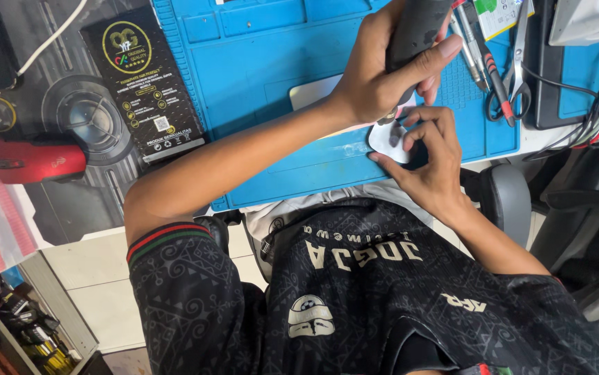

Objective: The person uses a heat gun to warm the back of a smartphone while pressing a squeegee against the screen to smooth out a screen protector. The person moves the squeegee across the screen repeatedly and finishes by placing the phone on the workbench.

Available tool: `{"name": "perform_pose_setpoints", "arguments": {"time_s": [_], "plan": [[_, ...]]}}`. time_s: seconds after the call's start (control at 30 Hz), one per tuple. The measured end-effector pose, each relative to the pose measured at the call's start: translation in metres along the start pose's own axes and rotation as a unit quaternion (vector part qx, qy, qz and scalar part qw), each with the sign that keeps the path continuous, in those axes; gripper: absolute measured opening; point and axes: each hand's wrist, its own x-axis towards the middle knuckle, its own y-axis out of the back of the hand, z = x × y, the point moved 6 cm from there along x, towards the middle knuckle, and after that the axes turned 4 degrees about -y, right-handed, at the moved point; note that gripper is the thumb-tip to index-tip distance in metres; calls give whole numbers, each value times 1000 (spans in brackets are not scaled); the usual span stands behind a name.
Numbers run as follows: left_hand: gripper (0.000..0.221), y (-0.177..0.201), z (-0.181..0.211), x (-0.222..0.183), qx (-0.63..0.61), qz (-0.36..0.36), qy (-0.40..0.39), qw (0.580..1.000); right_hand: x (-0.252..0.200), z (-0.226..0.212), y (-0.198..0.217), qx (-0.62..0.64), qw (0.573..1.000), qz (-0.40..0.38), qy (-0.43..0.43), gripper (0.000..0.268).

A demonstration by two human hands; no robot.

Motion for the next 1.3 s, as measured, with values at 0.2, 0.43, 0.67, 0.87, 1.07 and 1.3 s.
{"name": "perform_pose_setpoints", "arguments": {"time_s": [0.2,0.43,0.67,0.87,1.07,1.3], "plan": [[20,0,0,-1,3,-2,2,1000,1,-1,-1,1,1000,10,2,57],[21,0,0,0,2,-15,-5,1000,4,-3,2,4,1000,3,27,63],[21,-3,3,2,-14,-11,8,1000,-1,6,9,42,998,20,34,60],[22,-16,17,1,-51,-15,46,998,21,4,55,168,982,88,4,40],[36,-21,29,7,83,-21,-14,996,69,-52,91,201,973,74,86,56],[60,-33,29,21,318,-92,-114,937,104,-43,77,278,951,72,117,25]]}}
